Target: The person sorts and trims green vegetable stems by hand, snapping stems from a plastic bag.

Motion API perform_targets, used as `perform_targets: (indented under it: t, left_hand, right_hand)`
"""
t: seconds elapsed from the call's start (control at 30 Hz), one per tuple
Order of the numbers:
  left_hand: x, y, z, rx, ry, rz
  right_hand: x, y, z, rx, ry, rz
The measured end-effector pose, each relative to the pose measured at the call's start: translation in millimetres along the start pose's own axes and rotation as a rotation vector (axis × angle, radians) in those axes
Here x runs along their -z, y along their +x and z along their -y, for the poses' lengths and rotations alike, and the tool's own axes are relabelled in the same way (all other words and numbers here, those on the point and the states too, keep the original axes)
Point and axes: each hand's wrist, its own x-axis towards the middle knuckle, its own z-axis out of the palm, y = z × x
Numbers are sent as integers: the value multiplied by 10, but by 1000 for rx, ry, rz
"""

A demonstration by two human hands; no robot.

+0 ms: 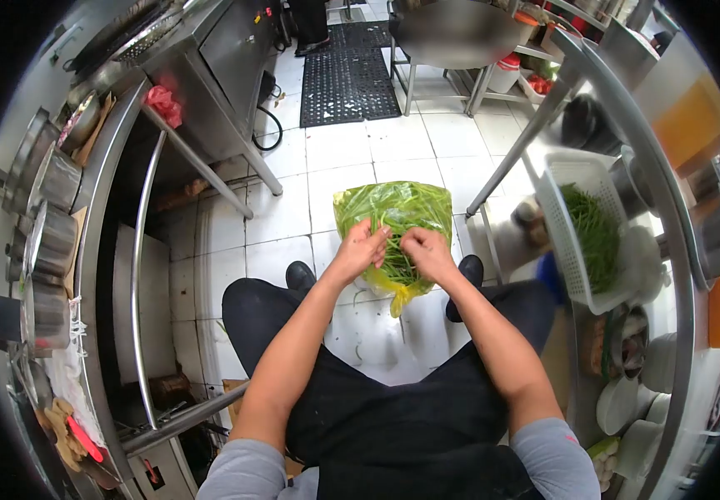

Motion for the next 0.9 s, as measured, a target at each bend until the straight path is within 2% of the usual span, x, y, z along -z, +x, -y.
perform_targets:
  t: [0.03,0.13,0.17,0.2,0.27,0.3,0.37,0.4,0.47,0.5,0.57,0.63,0.67,0.73,0.8,0.87,0.9]
  left_hand:
    - [-5,6,-15,-18,-34,-45]
    - [100,31,-58,-13,-63,-152]
    - [142,45,-68,10,-56,-211]
    - [175,83,-14,6,-62,-218]
    - [215,137,115,-56,-15,-240]
    - [192,110,107,-55,-18,-241]
    - [109,48,40,-50,43,-101]
    - [90,43,31,-55,43,-98]
    - [72,31,8,56,394,-117]
    - [60,15,-5,50,392,-125]
    - [6,-47,-6,-62,594,-49]
    - [-61,-86,37,-215,765,-10]
    - [-71,-95,50,-212,759,-20]
    - [-166,-159,-92,-272,894,53]
    - [-160,-86,35,-271,886,25]
    - [-117,-1,196,-313,748,-52]
    - [-145,0,205,-238,679,-121]
  right_hand:
    - [12,24,-21,-4,80,-135]
    - [154,-31,89,41,-93,-150]
    - [182,-84,46,171,-349,-119]
    - [153,-133,48,175,-353,-111]
    - [70,-231,64,1,-807,14]
    - [10,-225,0,-36,-934,92]
    - [-118,-230,-207,-8,-1005,105]
    - [-177,-223,-321,22,-1072,118]
    - [-213,-181,-395,36,-1085,99]
    - [-184,-184,-274,7,-1044,57]
    - [-96,-217,56,-21,-985,-1]
    - [46,-233,80,123,-897,-48]
    - [93,-220,69,177,-861,-62]
    - [152,-226,233,120,-835,-1]
    - [186,-223,282,53,-805,49]
    - [190,-218,257,120,-627,120]
    - [182,-205,210,183,-551,122]
